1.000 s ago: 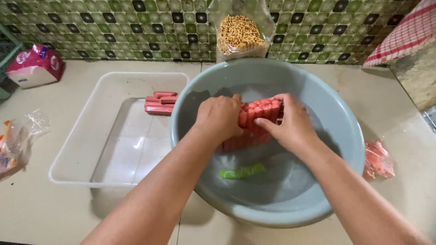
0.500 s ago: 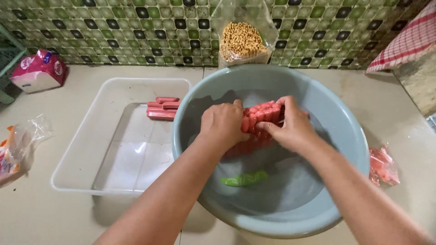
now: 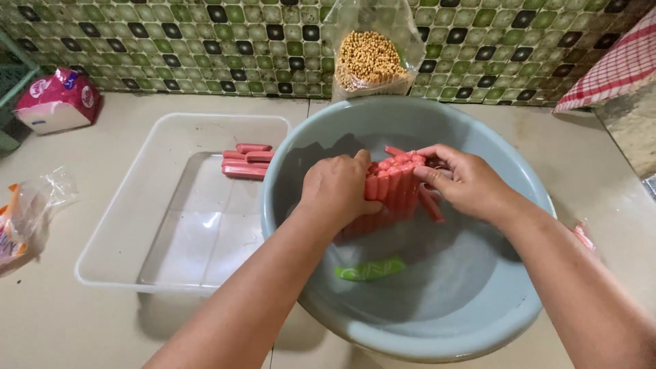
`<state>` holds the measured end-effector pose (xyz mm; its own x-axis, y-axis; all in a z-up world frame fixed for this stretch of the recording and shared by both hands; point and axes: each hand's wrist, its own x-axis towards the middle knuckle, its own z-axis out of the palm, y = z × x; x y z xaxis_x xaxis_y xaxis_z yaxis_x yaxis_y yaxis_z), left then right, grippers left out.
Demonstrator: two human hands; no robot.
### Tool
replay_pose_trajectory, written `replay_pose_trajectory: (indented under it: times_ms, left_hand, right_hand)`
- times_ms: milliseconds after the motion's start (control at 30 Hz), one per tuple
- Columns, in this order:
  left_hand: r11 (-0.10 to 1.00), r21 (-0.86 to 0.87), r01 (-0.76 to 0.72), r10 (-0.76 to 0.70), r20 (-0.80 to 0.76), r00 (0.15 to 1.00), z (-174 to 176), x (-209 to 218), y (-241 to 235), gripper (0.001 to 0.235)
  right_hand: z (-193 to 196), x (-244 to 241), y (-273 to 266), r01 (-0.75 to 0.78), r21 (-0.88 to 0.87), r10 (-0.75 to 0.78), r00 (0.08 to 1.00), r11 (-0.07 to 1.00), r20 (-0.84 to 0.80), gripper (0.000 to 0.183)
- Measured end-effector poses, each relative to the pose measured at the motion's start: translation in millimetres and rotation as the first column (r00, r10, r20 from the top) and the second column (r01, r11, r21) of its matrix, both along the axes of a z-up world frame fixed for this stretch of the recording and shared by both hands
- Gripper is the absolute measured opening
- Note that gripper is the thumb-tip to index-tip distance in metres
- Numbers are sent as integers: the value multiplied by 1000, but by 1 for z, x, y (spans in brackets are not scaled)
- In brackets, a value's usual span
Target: The person washes a bundle of pink sausages in a basin of water, repeatedly squeezing and separating them by hand. The sausages remain in the basin throughout the clip.
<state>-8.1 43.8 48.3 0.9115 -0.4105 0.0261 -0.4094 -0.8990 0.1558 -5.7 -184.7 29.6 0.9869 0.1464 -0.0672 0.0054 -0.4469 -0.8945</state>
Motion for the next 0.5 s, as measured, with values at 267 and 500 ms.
replay_pose_trajectory:
  times_ms: [267,500]
  left_hand:
    - [1000,15,-22,22,51,998,-16,8,-4,72]
    - [999,4,40,-40,81,996,-21,-4,-1,77]
  right_hand:
    - [34,-24,37,256,61,-221,913,965,-343,61]
    - [91,-56,93,353,151,-269,876,924,-401,65]
